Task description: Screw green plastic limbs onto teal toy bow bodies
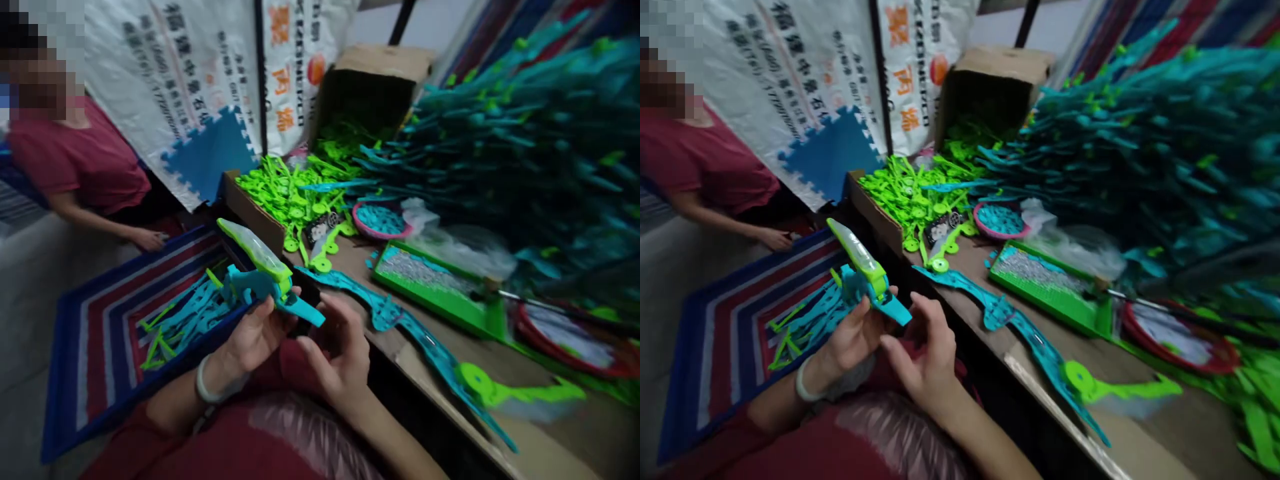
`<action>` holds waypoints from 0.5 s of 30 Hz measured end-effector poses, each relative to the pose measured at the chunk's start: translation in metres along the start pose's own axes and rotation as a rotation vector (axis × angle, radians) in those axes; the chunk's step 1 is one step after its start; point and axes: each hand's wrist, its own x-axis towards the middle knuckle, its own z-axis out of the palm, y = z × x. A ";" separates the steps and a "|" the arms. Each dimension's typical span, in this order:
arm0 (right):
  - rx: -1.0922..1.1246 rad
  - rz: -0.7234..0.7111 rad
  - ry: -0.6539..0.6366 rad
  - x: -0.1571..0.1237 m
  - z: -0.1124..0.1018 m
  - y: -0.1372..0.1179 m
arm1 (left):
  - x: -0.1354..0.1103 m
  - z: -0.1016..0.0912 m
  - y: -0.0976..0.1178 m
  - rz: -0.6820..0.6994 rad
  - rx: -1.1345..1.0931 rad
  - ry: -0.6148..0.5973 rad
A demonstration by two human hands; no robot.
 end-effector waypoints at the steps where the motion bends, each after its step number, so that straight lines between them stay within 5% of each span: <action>1: -0.024 0.071 -0.001 -0.002 -0.006 -0.001 | 0.003 -0.001 -0.009 -0.032 0.032 -0.013; 7: -0.023 0.249 -0.056 -0.019 -0.043 0.012 | 0.014 -0.002 -0.051 -0.148 0.136 0.033; 15: -0.158 0.188 -0.015 -0.057 -0.060 0.037 | 0.036 0.011 -0.074 -0.303 0.013 0.314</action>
